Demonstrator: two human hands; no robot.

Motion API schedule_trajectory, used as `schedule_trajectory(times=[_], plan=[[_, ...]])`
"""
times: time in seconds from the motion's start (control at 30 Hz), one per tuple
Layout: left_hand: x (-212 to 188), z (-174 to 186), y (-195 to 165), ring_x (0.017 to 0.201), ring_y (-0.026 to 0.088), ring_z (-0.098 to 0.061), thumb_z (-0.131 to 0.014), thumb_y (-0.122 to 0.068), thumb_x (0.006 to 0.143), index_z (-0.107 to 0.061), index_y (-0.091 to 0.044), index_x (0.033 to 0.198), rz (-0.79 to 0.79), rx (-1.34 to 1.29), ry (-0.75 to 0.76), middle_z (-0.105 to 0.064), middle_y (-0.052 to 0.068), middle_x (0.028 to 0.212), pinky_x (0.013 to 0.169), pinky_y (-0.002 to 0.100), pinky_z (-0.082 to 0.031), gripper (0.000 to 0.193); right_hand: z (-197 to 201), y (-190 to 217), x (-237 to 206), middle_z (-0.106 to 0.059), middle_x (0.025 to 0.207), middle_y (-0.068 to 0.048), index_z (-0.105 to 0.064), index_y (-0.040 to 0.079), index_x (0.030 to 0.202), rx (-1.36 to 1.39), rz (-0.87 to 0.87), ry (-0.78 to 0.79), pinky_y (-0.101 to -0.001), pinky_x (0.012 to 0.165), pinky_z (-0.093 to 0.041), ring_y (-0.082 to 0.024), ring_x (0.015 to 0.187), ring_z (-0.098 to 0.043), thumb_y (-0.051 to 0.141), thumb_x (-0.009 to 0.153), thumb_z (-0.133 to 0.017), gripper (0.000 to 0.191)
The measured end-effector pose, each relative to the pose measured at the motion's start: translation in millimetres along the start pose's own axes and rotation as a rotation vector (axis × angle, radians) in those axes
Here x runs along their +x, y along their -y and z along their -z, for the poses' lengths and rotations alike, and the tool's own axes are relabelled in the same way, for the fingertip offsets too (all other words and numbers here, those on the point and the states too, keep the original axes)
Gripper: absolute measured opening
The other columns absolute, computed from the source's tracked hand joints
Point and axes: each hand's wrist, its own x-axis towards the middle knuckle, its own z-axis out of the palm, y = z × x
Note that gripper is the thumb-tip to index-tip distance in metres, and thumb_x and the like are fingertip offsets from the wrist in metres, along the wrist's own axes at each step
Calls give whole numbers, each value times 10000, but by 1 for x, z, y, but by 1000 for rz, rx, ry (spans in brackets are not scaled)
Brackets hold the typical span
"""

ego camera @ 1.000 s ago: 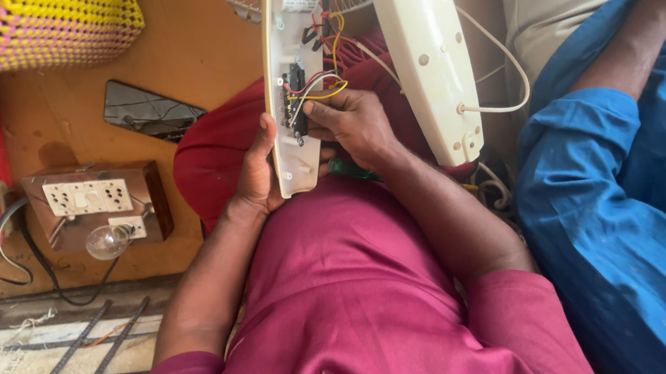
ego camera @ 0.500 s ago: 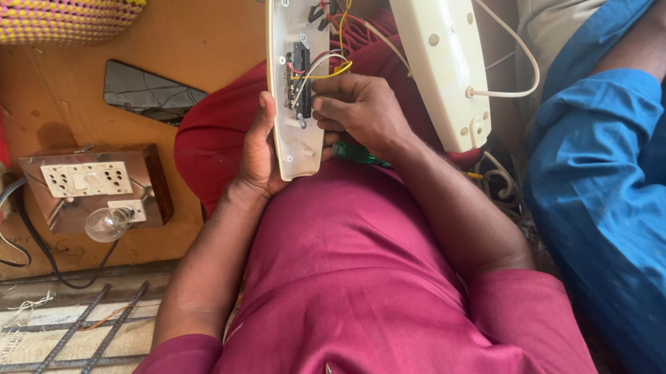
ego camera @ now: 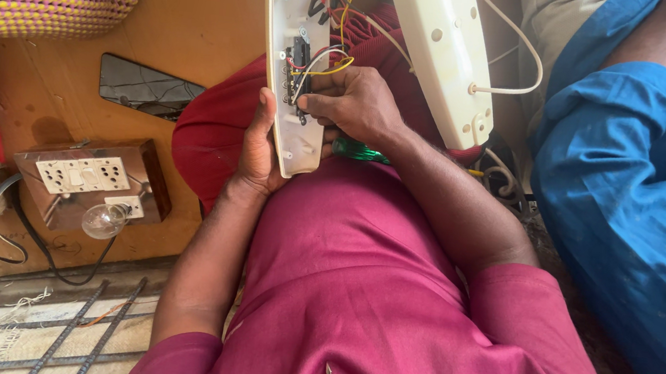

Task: The person sits on the floor repairing an electric fan. They unscrew and open the fan's control housing with a screwdriver, handle the internal wiring and circuit board, press the speed buttons, and reattach the fan head cover while testing the assembly.

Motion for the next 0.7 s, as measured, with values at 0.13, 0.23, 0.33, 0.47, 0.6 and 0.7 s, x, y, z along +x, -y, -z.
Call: schedule_trajectory(times=[0.13,0.23,0.33,0.47,0.6,0.7], plan=[[0,1,1,1082,298,-695,-565,-753,922,-460,25,1473,-3,22,-19,-639,197,1260,942,468,-600,959,4,-7,5,-774,870,-26,-773,7,1122,-4,16,28,-236,594,-598,-64,714,-681,170,850,-806,319],[0,1,0,1082,296,-697,-560,-756,916,-457,25,1476,-3,30,-27,-640,200,1266,938,464,-603,966,5,-8,6,-780,885,-31,-782,8,1109,-32,19,40,-238,612,-603,-68,722,-688,170,850,-812,307],[0,1,1,1083,299,-696,-559,-754,921,-452,27,1479,-9,30,-31,-637,204,1265,942,466,-602,966,6,-8,5,-788,897,-26,-782,22,1116,-49,25,40,-233,626,-610,-66,728,-695,172,848,-813,309],[0,2,1,1090,305,-693,-557,-755,920,-442,26,1487,-4,25,-28,-632,208,1271,948,470,-600,972,5,-7,5,-782,900,-31,-779,15,1111,-21,9,40,-244,612,-612,-69,733,-690,168,847,-811,307],[0,1,1,1091,309,-691,-561,-756,919,-441,30,1488,-9,23,-18,-631,215,1268,954,476,-597,977,5,-6,4,-784,905,-30,-778,20,1125,-35,10,34,-243,614,-614,-65,733,-682,166,846,-810,317],[0,1,1,1101,303,-686,-564,-753,920,-440,25,1491,-8,15,-9,-629,200,1279,957,468,-590,973,4,-6,3,-774,891,-33,-778,8,1116,-21,4,27,-244,608,-613,-64,726,-675,155,849,-812,307]])
